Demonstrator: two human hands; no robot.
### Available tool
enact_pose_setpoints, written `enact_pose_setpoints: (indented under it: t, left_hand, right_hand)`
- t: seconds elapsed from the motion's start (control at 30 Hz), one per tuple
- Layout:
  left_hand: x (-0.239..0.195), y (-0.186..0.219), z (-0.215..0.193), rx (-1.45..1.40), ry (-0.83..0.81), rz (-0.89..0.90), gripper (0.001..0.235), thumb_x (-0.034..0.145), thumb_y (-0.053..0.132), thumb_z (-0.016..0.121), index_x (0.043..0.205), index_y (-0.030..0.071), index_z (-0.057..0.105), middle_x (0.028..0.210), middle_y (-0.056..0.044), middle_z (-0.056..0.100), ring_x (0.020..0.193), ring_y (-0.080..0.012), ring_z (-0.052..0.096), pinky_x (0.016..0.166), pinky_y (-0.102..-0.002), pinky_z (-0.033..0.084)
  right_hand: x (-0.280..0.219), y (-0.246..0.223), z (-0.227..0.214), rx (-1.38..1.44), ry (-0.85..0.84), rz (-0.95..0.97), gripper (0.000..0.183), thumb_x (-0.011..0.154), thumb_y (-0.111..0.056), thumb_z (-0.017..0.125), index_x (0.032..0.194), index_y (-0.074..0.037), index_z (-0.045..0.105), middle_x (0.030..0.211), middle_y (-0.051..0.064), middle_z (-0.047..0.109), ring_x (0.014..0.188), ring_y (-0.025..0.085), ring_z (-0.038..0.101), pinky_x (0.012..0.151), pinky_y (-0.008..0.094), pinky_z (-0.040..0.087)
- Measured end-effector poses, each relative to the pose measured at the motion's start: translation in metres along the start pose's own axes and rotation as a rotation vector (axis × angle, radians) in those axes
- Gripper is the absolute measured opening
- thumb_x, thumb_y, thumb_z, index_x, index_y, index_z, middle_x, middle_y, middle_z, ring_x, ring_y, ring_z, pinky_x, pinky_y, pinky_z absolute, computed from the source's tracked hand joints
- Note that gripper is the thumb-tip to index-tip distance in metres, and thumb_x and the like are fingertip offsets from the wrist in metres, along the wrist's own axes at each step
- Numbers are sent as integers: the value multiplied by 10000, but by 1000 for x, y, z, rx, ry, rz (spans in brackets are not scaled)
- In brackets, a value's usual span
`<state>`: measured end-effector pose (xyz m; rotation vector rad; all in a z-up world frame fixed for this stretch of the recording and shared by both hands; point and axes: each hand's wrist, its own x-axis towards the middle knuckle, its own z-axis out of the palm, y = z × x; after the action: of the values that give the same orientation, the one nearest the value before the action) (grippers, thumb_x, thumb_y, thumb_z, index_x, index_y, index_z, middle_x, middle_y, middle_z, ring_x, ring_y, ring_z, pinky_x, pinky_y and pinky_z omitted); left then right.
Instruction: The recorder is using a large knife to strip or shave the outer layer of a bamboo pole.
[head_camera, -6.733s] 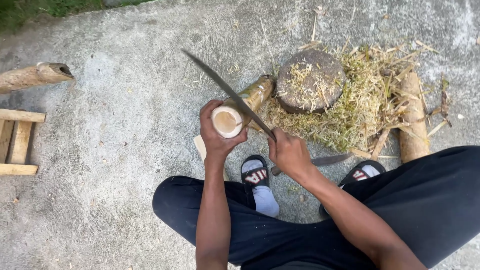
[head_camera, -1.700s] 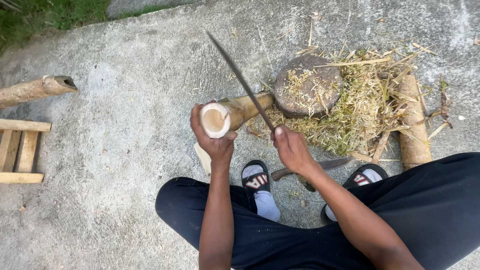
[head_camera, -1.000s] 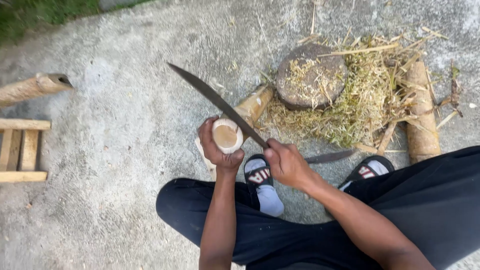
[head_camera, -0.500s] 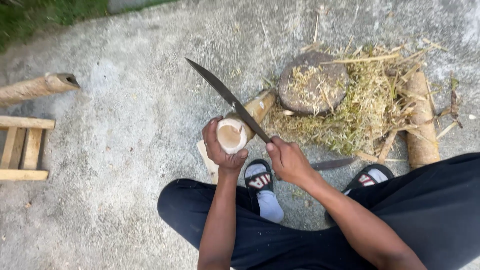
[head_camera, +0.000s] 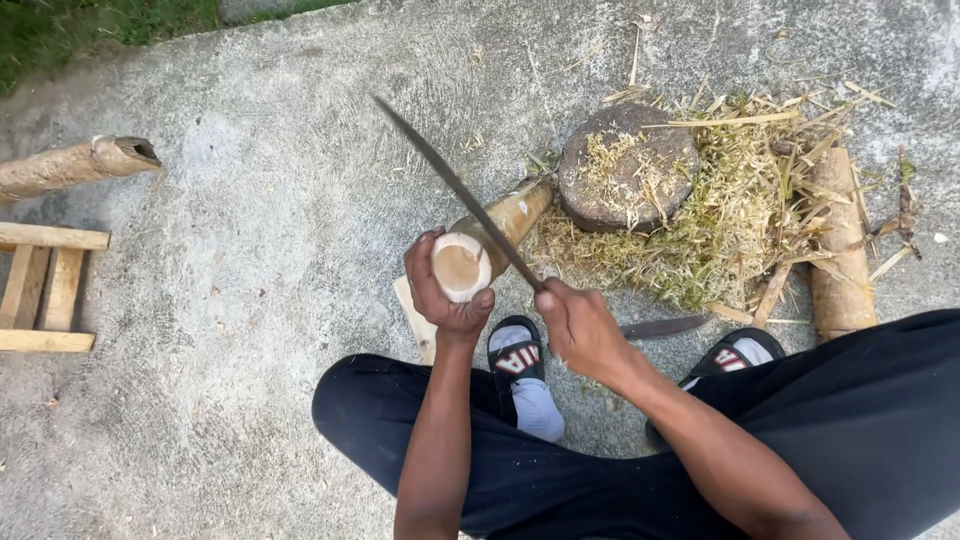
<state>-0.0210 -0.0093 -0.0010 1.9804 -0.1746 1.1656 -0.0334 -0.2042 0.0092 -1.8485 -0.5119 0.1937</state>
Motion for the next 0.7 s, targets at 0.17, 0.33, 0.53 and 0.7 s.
enact_pose_setpoints:
  t: [0.17,0.33,0.53,0.7]
  left_hand:
    - [-9,-2,-6,101,-21,26,974,902,772,562,1418,-51,490,1289,-210,607,1217,-338,620,1025,-447,557]
    - [-4,-4,-3,36,22,-33,995,903,787,583,1418,-58,483,1282,-195,607,1190,-317,628,1032,-431,565]
    - [-1,-2,-4,-7,39,-44,996,884,776,609,1416,-58,497,1290,-204,606,1197,-313,625,1045,-435,553]
    - [-2,-11,-3,-67,45,-49,933,896,712,683,1389,-59,501,1267,-187,606,1202,-302,642,1041,-428,575]
  right_hand:
    - [-8,55,27,-33,40,-150,689,1075,-528,182,769,-37,555,515,82,483,384,237,500,372,414,392]
    - [9,32,7,-53,48,-11,639,1114,-486,256,802,-29,577,503,75,484,415,225,519,433,414,436]
    - [2,35,12,5,-34,-90,610,1072,-434,222,808,-18,582,497,117,493,375,261,520,384,447,410]
    - [15,14,7,-104,43,-87,600,1124,-463,295,868,-9,593,509,94,508,435,257,552,456,414,437]
